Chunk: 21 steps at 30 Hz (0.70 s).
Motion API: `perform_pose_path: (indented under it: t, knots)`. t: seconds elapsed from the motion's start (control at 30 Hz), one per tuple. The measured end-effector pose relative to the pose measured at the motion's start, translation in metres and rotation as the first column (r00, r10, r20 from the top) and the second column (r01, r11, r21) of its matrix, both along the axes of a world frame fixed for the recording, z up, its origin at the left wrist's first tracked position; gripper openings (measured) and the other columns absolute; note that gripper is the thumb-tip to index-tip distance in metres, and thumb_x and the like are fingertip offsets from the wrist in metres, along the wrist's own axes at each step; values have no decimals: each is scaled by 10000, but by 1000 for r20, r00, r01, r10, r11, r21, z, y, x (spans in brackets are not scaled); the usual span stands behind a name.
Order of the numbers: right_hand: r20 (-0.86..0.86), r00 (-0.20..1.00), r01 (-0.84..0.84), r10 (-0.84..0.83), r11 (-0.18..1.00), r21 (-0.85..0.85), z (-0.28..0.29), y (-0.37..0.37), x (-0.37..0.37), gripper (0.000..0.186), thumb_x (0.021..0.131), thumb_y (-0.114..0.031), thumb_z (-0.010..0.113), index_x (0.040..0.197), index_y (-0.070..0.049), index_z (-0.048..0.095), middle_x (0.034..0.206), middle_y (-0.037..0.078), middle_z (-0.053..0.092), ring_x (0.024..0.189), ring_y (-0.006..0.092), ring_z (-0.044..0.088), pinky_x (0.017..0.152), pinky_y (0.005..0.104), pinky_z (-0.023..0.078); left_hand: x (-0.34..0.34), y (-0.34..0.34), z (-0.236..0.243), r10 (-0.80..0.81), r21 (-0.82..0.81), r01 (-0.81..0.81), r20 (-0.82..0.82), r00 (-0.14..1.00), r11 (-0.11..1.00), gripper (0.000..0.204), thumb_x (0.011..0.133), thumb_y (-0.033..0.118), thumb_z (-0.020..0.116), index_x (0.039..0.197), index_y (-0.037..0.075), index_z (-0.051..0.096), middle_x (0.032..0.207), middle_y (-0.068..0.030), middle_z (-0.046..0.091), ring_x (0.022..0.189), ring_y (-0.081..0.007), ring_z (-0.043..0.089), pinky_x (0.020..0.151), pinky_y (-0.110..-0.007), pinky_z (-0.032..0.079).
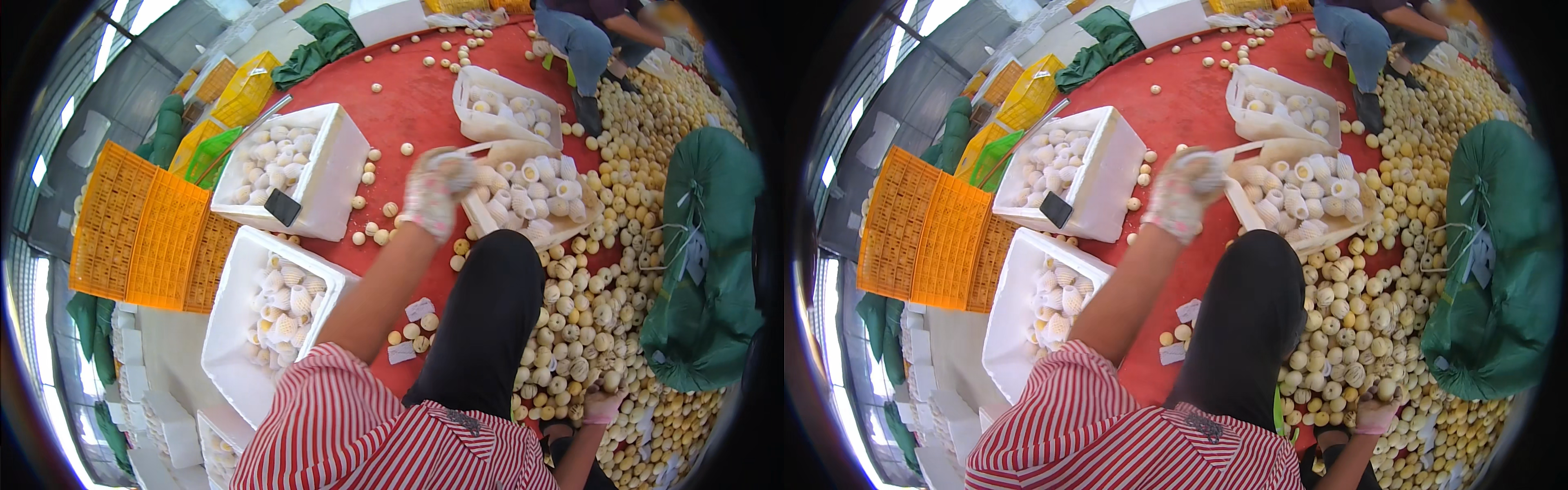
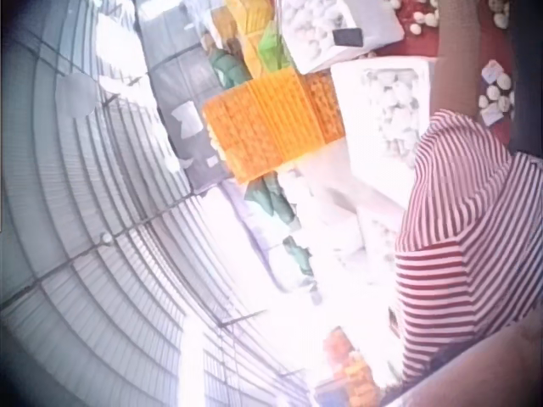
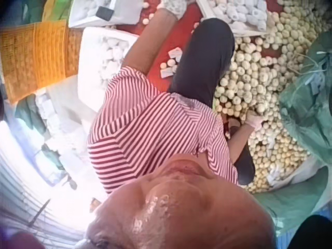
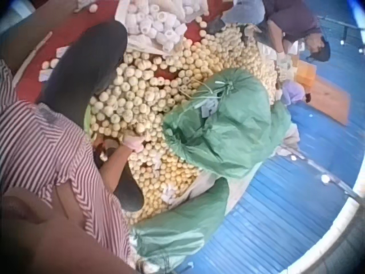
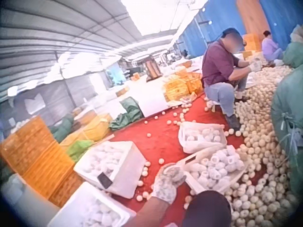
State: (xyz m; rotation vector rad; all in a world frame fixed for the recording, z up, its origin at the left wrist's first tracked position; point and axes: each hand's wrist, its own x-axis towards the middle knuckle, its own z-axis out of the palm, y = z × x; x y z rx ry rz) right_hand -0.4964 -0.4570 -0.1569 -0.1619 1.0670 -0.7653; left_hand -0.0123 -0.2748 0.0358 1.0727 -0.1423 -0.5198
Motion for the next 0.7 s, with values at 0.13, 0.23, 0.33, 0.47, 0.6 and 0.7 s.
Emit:
perform_pose_path:
  t: [0.13, 0.23, 0.33, 0.47, 0.6, 0.7]
  knots:
    - [-139, 985, -89, 99, 993, 73, 5, 7, 6, 315, 837, -456, 574, 1024, -202, 569, 892, -35, 590, 691, 130, 538, 519, 231, 376, 68, 126, -43, 198, 95, -191, -70, 978, 977, 290, 872, 67, 566, 1160, 60, 533, 1153, -134, 525, 1084, -267, 526, 830, -412, 566]
    - [-202, 951, -230, 235, 972, 48, 12, 14, 10, 313, 823, -447, 592, 1034, -218, 561, 928, -43, 586, 707, 134, 536, 522, 236, 362, 103, 186, -53, 431, 249, -353, -461, 776, 902, 305, 891, 75, 521, 1196, 70, 526, 1193, -115, 529, 1099, -265, 526, 839, -447, 550]
    - [-202, 930, -308, 308, 951, 28, 10, 12, 1, 324, 825, -446, 594, 1055, -222, 552, 943, -40, 584, 721, 141, 536, 542, 247, 375, 133, 214, -19, 340, 30, -359, -401, 851, 933, 368, 864, 101, 554, 1227, 51, 519, 1244, -134, 528, 1132, -246, 529, 845, -433, 533]
    - [-231, 922, -326, 312, 945, -26, 23, 14, -8, 335, 841, -440, 591, 1081, -209, 551, 953, -30, 597, 744, 154, 556, 577, 255, 404, 189, 232, 51, 415, -12, -425, -193, 889, 905, 436, 869, 241, 559, 1268, 78, 491, 1236, -139, 548, 1112, -262, 550, 861, -433, 525]
    - [-228, 946, -241, 232, 970, -12, 17, 9, -27, 322, 854, -420, 603, 1051, -166, 579, 935, -17, 615, 720, 156, 555, 590, 254, 418, 216, 224, 106, 583, 246, -589, 102, 806, 770, 525, 874, 381, 564, 1309, 105, 464, 1228, -144, 568, 1091, -278, 572, 876, -433, 517]
    - [-148, 957, -250, 250, 968, 18, 0, 28, -22, 312, 859, -413, 607, 1045, -164, 588, 925, -19, 624, 726, 151, 566, 584, 251, 434, 251, 259, 28, 465, 189, -494, 177, 867, 849, 487, 919, 413, 527, 1302, 115, 483, 1213, -142, 564, 1072, -276, 575, 906, -445, 505]
